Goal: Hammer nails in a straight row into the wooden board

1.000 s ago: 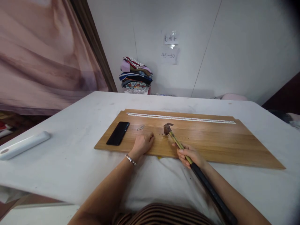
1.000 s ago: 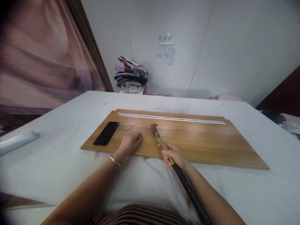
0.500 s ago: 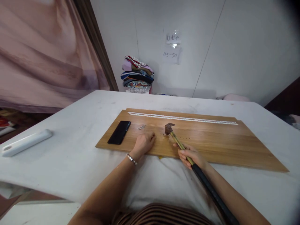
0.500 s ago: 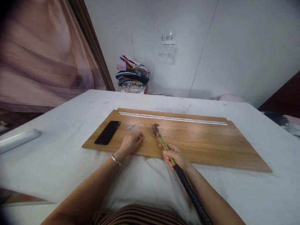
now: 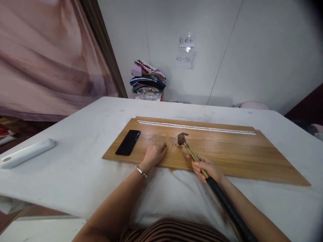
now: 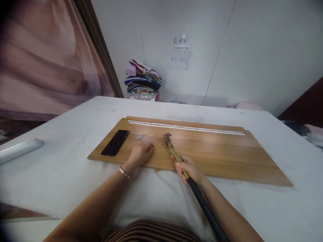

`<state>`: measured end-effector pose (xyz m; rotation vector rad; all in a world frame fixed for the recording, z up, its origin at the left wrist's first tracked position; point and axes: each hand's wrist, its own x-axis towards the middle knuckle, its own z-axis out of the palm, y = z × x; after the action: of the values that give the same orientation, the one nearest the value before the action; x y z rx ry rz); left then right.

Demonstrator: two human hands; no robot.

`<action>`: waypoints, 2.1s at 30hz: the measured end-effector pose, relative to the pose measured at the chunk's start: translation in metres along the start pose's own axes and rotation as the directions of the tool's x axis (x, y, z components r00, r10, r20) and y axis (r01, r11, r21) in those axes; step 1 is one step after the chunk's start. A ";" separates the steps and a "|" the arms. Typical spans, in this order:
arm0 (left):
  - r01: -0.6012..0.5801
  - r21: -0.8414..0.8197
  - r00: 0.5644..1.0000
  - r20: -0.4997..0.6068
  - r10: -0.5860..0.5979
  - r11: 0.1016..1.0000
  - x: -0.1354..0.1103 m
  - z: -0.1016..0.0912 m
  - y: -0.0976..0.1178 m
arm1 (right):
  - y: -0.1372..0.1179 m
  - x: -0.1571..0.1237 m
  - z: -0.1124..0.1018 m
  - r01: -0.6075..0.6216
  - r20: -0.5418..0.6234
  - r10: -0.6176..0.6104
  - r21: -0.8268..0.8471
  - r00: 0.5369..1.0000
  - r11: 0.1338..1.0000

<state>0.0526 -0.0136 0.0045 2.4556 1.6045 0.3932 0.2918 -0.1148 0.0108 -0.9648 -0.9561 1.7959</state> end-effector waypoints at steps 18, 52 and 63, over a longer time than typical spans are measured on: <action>-0.005 0.005 1.000 -0.001 0.005 1.000 0.000 0.000 0.000 | 0.000 0.000 0.001 -0.001 -0.014 0.001 -0.025 1.000 1.000; 0.001 -0.015 1.000 0.012 0.000 1.000 0.000 -0.002 0.002 | 0.000 0.000 0.001 -0.007 -0.002 0.007 -0.031 1.000 0.999; 0.024 -0.019 0.999 0.031 -0.023 1.000 0.000 -0.002 0.002 | 0.002 -0.001 0.000 0.020 0.008 -0.020 0.009 1.000 1.000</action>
<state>0.0535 -0.0148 0.0074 2.4139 1.6085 0.3648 0.2918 -0.1164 0.0089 -0.9395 -0.9585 1.7878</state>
